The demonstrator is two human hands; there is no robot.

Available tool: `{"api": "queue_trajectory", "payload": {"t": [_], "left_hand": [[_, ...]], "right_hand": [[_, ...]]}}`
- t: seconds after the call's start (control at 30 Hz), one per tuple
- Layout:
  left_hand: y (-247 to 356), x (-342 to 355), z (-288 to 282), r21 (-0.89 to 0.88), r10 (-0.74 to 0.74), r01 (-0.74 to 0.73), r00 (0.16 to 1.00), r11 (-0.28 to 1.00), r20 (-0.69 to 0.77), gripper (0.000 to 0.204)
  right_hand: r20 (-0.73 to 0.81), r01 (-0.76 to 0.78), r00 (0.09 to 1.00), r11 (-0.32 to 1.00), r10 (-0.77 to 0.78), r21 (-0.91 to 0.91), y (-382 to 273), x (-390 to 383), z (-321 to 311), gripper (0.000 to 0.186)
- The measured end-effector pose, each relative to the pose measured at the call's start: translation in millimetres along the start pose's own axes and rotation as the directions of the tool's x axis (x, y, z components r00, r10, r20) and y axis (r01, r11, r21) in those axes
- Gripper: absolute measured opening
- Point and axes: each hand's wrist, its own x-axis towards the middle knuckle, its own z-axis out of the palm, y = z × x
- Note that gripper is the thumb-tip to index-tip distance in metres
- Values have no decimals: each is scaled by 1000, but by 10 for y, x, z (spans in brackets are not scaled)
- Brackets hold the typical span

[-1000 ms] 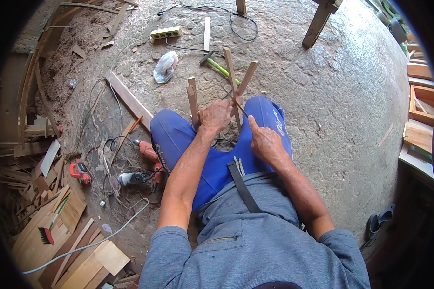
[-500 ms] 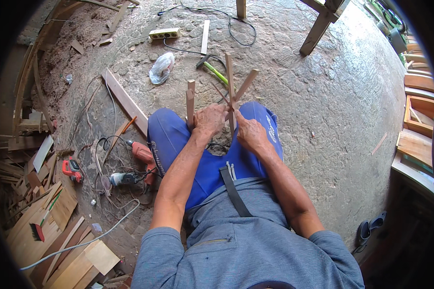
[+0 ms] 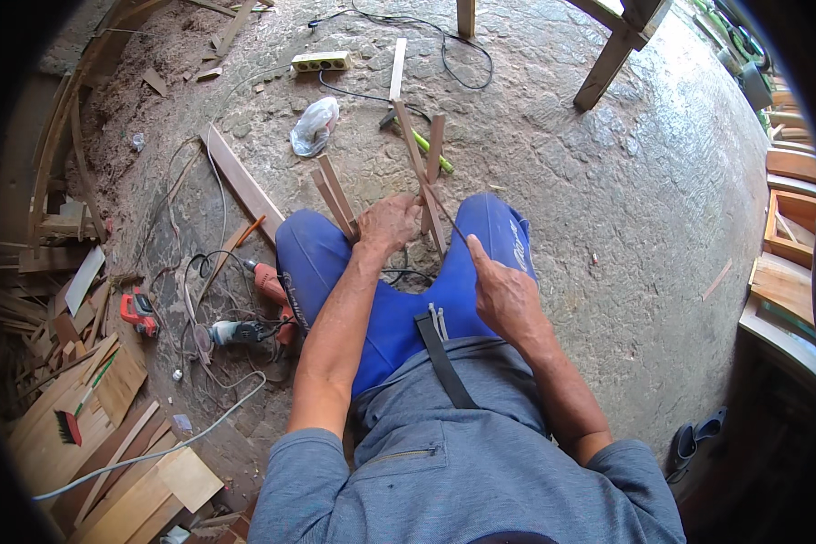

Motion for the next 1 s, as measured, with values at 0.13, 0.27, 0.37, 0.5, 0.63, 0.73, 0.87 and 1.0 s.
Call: {"api": "queue_trajectory", "payload": {"t": [0.13, 0.27, 0.37, 0.5, 0.63, 0.73, 0.87, 1.0], "left_hand": [[-118, -46, 18, -72, -5, 4, 1000, 997, -26, 34], [-148, -72, 32, -61, 4, -6, 999, 998, -38, 32], [-141, -65, 29, -67, -24, 22, 999, 997, -22, 34], [-160, -42, 34, -107, -24, 18, 998, 994, -54, 35], [-193, -25, 60, -108, -21, 13, 997, 994, -69, 35], [-197, -20, 77, -127, -40, 33, 998, 991, -54, 36], [-174, -34, 60, -93, -33, 25, 996, 995, -82, 37], [-150, -43, 19, -93, -50, 46, 998, 995, -36, 38]], "right_hand": [[-66, 65, 996, 997, -62, 39, 14, -174, -31, 60], [-48, 81, 996, 994, -78, 67, 30, -112, 73, 60], [-78, 127, 990, 986, -119, 107, 27, -72, 120, 60], [-161, 143, 980, 975, -115, 171, 35, -168, 102, 61], [-94, 99, 992, 985, -86, 139, 53, -273, 107, 59], [-65, 84, 995, 991, -77, 108, 57, -253, 164, 59], [-68, 96, 994, 990, -90, 100, 59, -171, 240, 59], [-108, 129, 987, 986, -117, 105, 68, -151, 237, 60]]}}
